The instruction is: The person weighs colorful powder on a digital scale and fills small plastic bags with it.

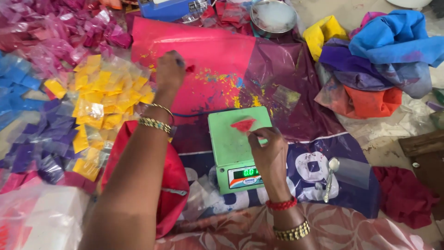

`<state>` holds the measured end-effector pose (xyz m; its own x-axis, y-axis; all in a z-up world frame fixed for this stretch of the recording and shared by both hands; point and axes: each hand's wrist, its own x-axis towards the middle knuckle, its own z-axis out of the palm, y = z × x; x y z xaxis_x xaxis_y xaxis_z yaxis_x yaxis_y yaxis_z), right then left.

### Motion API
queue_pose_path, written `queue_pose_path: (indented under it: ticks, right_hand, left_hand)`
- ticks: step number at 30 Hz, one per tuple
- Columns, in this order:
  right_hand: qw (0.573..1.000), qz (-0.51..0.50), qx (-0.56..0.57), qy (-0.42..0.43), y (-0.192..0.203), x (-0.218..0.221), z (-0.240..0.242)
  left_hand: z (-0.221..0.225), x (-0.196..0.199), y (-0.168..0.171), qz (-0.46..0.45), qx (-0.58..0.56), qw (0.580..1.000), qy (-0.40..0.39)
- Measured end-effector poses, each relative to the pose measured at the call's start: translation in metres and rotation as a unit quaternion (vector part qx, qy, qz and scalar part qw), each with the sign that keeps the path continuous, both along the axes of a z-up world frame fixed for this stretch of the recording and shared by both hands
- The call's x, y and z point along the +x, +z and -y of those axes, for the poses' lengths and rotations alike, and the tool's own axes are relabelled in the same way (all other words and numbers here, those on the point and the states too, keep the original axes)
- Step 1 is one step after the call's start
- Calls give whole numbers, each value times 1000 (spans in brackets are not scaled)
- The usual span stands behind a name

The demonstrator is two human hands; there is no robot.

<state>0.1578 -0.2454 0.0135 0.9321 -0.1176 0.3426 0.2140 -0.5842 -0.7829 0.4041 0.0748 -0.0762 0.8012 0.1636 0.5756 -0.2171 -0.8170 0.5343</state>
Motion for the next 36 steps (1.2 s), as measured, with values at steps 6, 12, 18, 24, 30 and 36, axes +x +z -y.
queue_pose_path:
  ticks: [6,12,18,24,30,36]
  right_hand:
    - [997,3,-81,-3,25,1,15]
    - [998,33,-40,-23,14,6,28]
    - [999,35,29,15,30,-3,15]
    - [894,-113,-32,432,-4,-48,-38]
    - [863,10,-386,326,-94,-152,-96]
    - [852,-31,-392,345,-76,-163,-89]
  left_hand:
    - [-42,19,-43,-243,-389,887,48]
    - [-60,0,-43,-181,-264,932,172]
    - [-29,-102,43,-126,-120,985,13]
    - [17,-249,101,-182,-110,971,-109]
    - [38,-365,106,-181,-204,959,-73]
    - [56,-410,54,-198,-262,944,-43]
